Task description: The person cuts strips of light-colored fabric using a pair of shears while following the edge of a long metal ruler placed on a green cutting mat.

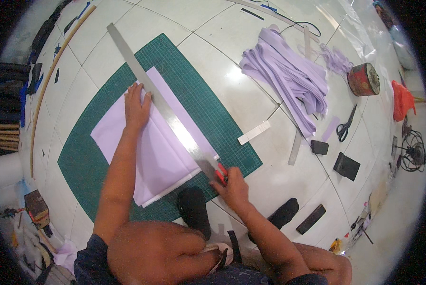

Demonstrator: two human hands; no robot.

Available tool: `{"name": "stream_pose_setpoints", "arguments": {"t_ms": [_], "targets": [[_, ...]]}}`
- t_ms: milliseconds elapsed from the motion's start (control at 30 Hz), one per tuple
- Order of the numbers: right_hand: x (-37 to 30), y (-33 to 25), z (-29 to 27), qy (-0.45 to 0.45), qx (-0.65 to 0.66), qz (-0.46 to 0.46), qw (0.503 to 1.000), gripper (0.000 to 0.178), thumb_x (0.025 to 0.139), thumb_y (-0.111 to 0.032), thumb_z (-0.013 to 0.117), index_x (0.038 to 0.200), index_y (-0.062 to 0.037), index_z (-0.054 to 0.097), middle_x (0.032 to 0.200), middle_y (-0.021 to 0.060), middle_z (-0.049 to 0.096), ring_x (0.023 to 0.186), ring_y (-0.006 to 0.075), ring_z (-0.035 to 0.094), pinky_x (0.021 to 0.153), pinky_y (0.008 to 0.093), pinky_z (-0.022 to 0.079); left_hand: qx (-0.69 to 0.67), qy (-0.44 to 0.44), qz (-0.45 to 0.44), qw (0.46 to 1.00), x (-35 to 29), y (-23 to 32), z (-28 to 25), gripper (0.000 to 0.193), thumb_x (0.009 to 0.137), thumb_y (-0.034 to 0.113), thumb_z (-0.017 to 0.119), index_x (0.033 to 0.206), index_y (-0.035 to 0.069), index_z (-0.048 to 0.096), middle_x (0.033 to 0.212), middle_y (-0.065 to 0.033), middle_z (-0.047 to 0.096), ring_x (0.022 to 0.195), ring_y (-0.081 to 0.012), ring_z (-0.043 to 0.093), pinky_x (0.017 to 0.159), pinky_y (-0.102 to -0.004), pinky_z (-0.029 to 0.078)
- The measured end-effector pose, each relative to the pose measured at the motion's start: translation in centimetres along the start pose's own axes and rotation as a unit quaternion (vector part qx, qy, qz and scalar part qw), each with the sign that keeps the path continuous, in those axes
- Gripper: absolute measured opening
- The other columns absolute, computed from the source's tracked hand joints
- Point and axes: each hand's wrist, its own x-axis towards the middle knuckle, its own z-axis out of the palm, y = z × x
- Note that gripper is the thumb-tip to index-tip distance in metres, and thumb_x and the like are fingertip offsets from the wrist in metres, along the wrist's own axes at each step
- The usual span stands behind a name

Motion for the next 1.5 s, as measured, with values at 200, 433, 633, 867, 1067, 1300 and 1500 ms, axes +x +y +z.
{"name": "stream_pose_setpoints", "arguments": {"t_ms": [200, 433, 633, 867, 1067, 1300, 1500], "targets": [[8.6, 3.3, -6.5, 0.22, -0.017, 0.076, 0.972, 0.036, 0.094, -0.035, 0.069, 0.105, -0.0029, 0.055, 0.076, 0.0155, 0.061, 0.069, 0.0283, 0.06, 0.066, 0.0416, 0.047, 0.072, -0.11, 0.012, 0.991, 2.0, 2.2, -3.3, 0.092, 0.081, 0.051, 0.073, 0.148, -0.004, 0.04, 0.156, -0.0265, 0.033, 0.148, -0.0408, 0.027, 0.122, -0.0487, 0.02], [11.8, 5.8, -8.0, 0.189, 0.03, 0.125, 0.974, 0.082, 0.083, -0.04, 0.08, 0.144, -0.0004, 0.042, 0.091, 0.016, 0.068, 0.081, 0.0273, 0.068, 0.077, 0.039, 0.053, 0.064, -0.231, 0.026, 0.97, 2.3, 2.3, -4.3, 0.129, 0.056, 0.055, 0.089, 0.153, -0.005, 0.027, 0.16, -0.0267, 0.023, 0.149, -0.0401, 0.023, 0.123, -0.0449, 0.023], [10.9, 4.1, -7.3, 0.183, 0.182, 0.151, 0.954, 0.056, 0.085, -0.025, 0.081, 0.126, -0.0028, 0.051, 0.089, 0.0103, 0.066, 0.077, 0.0158, 0.064, 0.067, 0.0294, 0.051, 0.046, -0.216, 0.03, 0.975, 2.3, 1.8, -3.8, 0.13, 0.055, 0.051, 0.091, 0.153, -0.005, 0.026, 0.159, -0.0274, 0.024, 0.149, -0.0402, 0.024, 0.123, -0.0442, 0.024], [8.6, 1.5, -5.7, 0.083, 0.355, 0.142, 0.92, 0.043, 0.09, -0.02, 0.076, 0.121, -0.0043, 0.051, 0.091, 0.0099, 0.068, 0.072, 0.0126, 0.062, 0.059, 0.0247, 0.046, 0.052, -0.214, 0.018, 0.975, 2.0, 1.5, -3.6, 0.13, 0.054, 0.054, 0.092, 0.153, -0.002, 0.028, 0.16, -0.0235, 0.026, 0.15, -0.0382, 0.023, 0.123, -0.0455, 0.024], [9.5, 1.3, -3.7, 0.043, 0.31, 0.131, 0.941, 0.041, 0.089, -0.022, 0.078, 0.117, -0.0005, 0.056, 0.088, 0.0054, 0.064, 0.075, 0.013, 0.061, 0.068, 0.0268, 0.048, 0.062, -0.222, 0.014, 0.973, 2.2, 2.1, -3.5, 0.13, 0.055, 0.053, 0.091, 0.153, -0.003, 0.027, 0.161, -0.0237, 0.023, 0.15, -0.0383, 0.022, 0.123, -0.0449, 0.024], [9.9, 2.3, -2.5, 0.072, 0.29, 0.084, 0.951, 0.039, 0.089, -0.019, 0.077, 0.116, 0.0004, 0.056, 0.087, 0.0047, 0.063, 0.077, 0.0116, 0.062, 0.073, 0.0255, 0.05, 0.062, -0.229, 0.007, 0.971, 2.2, 2.2, -3.8, 0.131, 0.055, 0.05, 0.091, 0.154, -0.003, 0.024, 0.161, -0.024, 0.022, 0.15, -0.039, 0.023, 0.123, -0.0443, 0.025], [9.9, 2.5, -2.5, 0.073, 0.268, 0.088, 0.957, 0.039, 0.089, -0.019, 0.077, 0.116, 0.0006, 0.056, 0.088, 0.0044, 0.063, 0.076, 0.0114, 0.062, 0.069, 0.0247, 0.049, 0.06, -0.228, 0.001, 0.972, 2.1, 2.3, -3.5, 0.134, 0.052, 0.051, 0.092, 0.155, -0.003, 0.023, 0.162, -0.0237, 0.02, 0.15, -0.0388, 0.022, 0.123, -0.0449, 0.025]]}}
